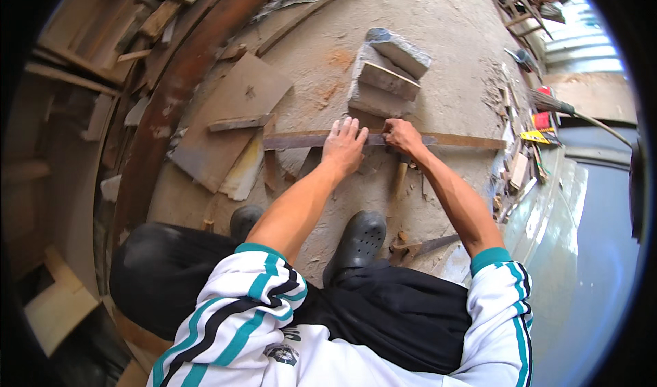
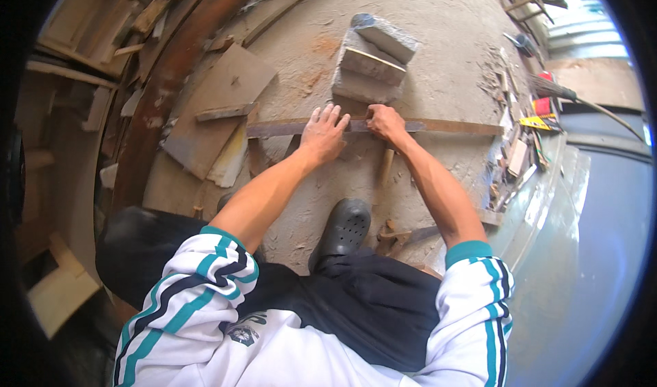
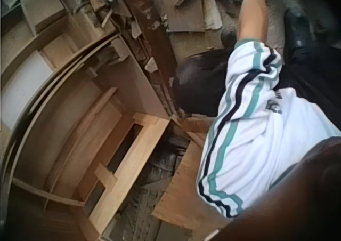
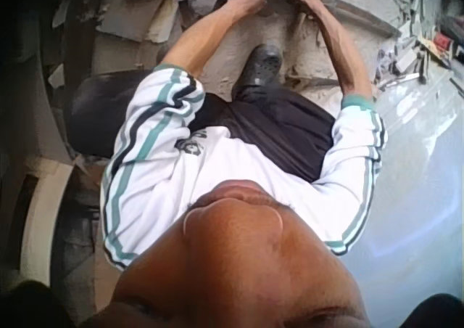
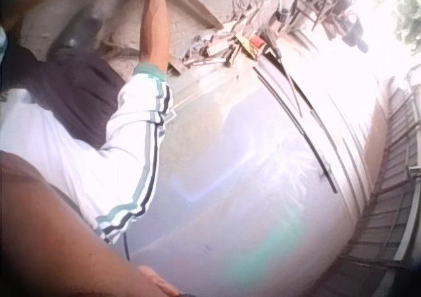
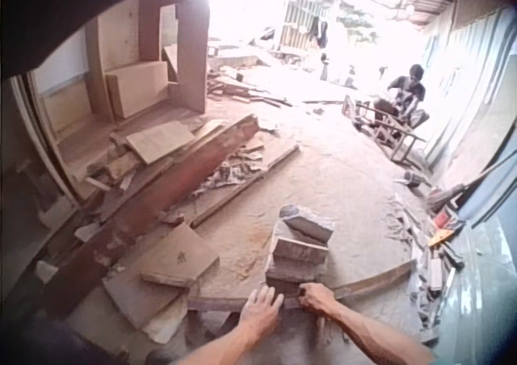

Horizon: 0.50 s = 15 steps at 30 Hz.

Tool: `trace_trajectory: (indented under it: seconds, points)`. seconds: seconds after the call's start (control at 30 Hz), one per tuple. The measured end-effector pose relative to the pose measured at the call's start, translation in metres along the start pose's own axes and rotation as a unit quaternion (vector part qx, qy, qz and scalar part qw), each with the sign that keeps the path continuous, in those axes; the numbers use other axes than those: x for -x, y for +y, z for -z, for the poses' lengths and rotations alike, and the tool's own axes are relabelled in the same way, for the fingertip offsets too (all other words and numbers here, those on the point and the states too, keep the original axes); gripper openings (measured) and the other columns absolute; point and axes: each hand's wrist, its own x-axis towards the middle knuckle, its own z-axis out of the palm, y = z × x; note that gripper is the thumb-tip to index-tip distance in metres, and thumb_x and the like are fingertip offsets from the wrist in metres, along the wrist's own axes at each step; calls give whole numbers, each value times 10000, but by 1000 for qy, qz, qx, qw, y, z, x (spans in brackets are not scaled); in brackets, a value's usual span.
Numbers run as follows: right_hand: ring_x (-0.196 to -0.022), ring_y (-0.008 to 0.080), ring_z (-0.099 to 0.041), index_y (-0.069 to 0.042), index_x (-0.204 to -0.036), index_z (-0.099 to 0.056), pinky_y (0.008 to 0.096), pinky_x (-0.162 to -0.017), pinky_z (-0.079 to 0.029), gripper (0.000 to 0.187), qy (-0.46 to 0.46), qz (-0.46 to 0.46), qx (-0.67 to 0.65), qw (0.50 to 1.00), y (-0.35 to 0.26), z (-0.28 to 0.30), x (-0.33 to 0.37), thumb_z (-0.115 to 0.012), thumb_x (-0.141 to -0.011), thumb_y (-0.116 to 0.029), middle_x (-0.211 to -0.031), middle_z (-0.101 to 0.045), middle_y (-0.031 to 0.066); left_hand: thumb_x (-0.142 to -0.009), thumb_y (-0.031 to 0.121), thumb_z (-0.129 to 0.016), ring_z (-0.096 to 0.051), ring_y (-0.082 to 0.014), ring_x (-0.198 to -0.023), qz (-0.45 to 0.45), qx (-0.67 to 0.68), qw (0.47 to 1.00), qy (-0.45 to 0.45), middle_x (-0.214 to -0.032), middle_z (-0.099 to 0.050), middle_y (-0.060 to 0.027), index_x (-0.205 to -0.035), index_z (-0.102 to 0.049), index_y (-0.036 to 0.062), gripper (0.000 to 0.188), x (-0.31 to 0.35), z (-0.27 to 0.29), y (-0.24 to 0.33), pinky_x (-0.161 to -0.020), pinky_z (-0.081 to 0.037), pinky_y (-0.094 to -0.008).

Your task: The person sits on the floor and assembles small wooden pieces into a frame-like structure. They repeatedly pick up, align, and place pieces together, occasionally using a long wooden stick to adjust or hold parts in place.

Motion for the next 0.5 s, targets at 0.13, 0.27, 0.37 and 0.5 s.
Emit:
trace_trajectory:
  seconds: [0.13,0.27,0.37,0.5]
  points:
    - [-1006,392,-691,-111,-1024,-724,474,-863,-543,251,24,-41,-42,998,-12,-4,5,-676,-810,-232,-1017,-730,195,-876,359,-703,-575,-287,-1216,-52,142,982,112,-1236,-646,-98,-1235,-646,98,447,-16,-5,-30,-1027,-446,-450]
    - [-965,385,-697,-37,-1006,-693,456,-837,-540,253,60,-48,-54,996,-14,-7,11,-703,-832,-220,-975,-725,210,-869,348,-709,-661,-281,-1004,9,162,974,159,-1009,-710,-77,-1015,-719,113,277,-29,-14,-44,-888,-512,-444]
    - [-1010,408,-682,-45,-1006,-677,482,-853,-529,281,41,-76,-69,994,-7,-7,13,-705,-819,-252,-1005,-714,235,-867,344,-712,-672,-291,-969,0,185,970,158,-957,-715,-83,-1007,-725,111,272,-41,-13,-36,-875,-517,-439]
    - [-995,401,-689,-51,-986,-677,480,-843,-534,274,21,-98,-62,993,-11,-4,10,-716,-813,-260,-988,-721,225,-865,447,-690,-687,-337,-991,42,201,978,42,-1007,-732,-133,-1050,-728,84,409,-63,-8,-22,-858,-539,-461]
